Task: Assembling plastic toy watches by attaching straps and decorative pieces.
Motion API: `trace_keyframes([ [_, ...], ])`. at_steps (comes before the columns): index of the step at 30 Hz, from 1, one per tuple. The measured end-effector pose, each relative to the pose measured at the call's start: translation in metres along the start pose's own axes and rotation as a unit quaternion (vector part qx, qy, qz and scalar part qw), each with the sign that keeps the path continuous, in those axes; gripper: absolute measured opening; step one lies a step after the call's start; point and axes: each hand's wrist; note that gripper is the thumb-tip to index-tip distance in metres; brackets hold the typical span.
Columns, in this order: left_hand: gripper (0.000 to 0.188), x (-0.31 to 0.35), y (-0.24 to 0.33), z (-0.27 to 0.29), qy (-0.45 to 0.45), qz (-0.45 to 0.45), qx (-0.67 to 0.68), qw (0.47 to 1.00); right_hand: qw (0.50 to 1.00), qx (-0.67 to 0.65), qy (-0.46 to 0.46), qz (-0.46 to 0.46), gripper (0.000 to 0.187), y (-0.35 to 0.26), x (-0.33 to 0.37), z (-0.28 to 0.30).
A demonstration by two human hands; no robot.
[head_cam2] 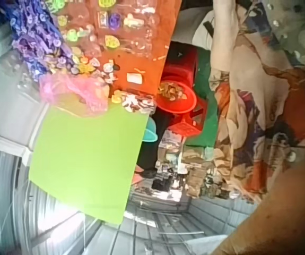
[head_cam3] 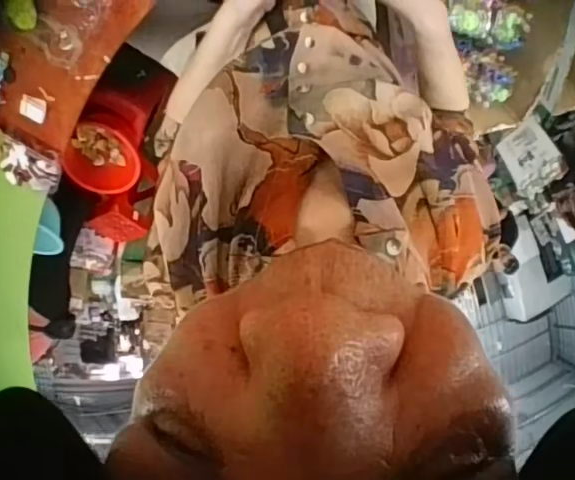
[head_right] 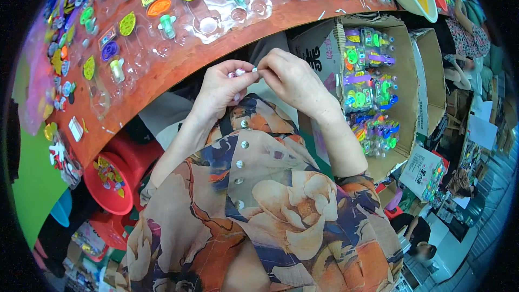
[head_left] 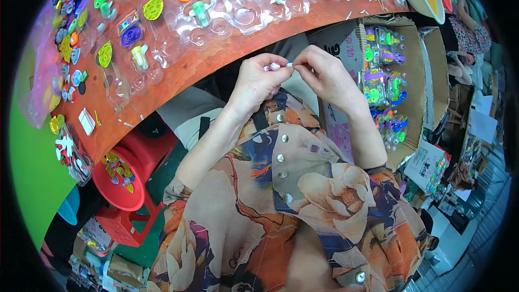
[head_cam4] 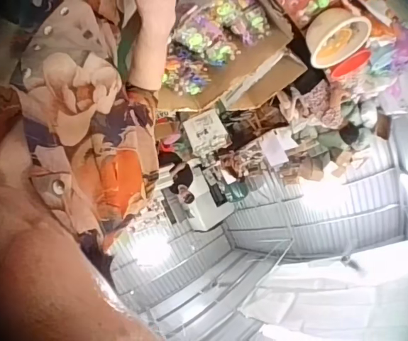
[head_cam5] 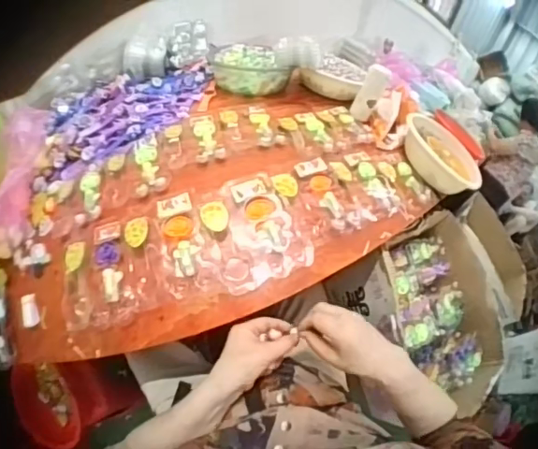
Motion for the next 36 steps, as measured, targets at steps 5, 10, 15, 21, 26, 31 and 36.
trace_keyframes([
  [5, 0.033, 0.004, 0.01, 0.002, -0.042, 0.032, 0.167, 0.985, 0.989, 0.024, 0.146, 0.005, 0.012, -0.001, -0.026, 0.026],
  [10, 0.035, 0.004, 0.013, 0.002, -0.084, 0.071, 0.215, 0.97, 0.954, 0.186, 0.189, 0.137, 0.013, 0.021, -0.063, 0.025],
  [15, 0.028, 0.006, 0.013, 0.005, -0.162, 0.051, 0.315, 0.934, 0.934, 0.279, 0.153, 0.16, 0.017, 0.013, -0.053, 0.027],
  [21, 0.025, 0.01, 0.016, 0.002, -0.172, 0.01, 0.298, 0.939, 0.994, -0.087, 0.073, -0.003, 0.013, -0.028, -0.016, 0.016],
  [26, 0.026, 0.01, 0.013, -0.002, -0.139, 0.027, 0.261, 0.955, 0.991, -0.117, 0.072, -0.004, 0.013, -0.023, -0.008, 0.004],
  [31, 0.032, 0.009, 0.022, -0.001, -0.161, 0.047, 0.281, 0.945, 0.979, -0.163, 0.065, -0.108, 0.012, -0.009, 0.0, 0.001],
  [36, 0.031, 0.011, 0.019, -0.001, -0.133, 0.021, 0.214, 0.967, 0.939, -0.294, 0.103, -0.145, 0.015, -0.014, 0.003, -0.011],
])
Point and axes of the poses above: each hand's wrist, its own x-axis away from the middle knuckle, its own z-axis out of the back of the hand, y = z × x, and after that the axes turned 2 degrees about -x, right-handed
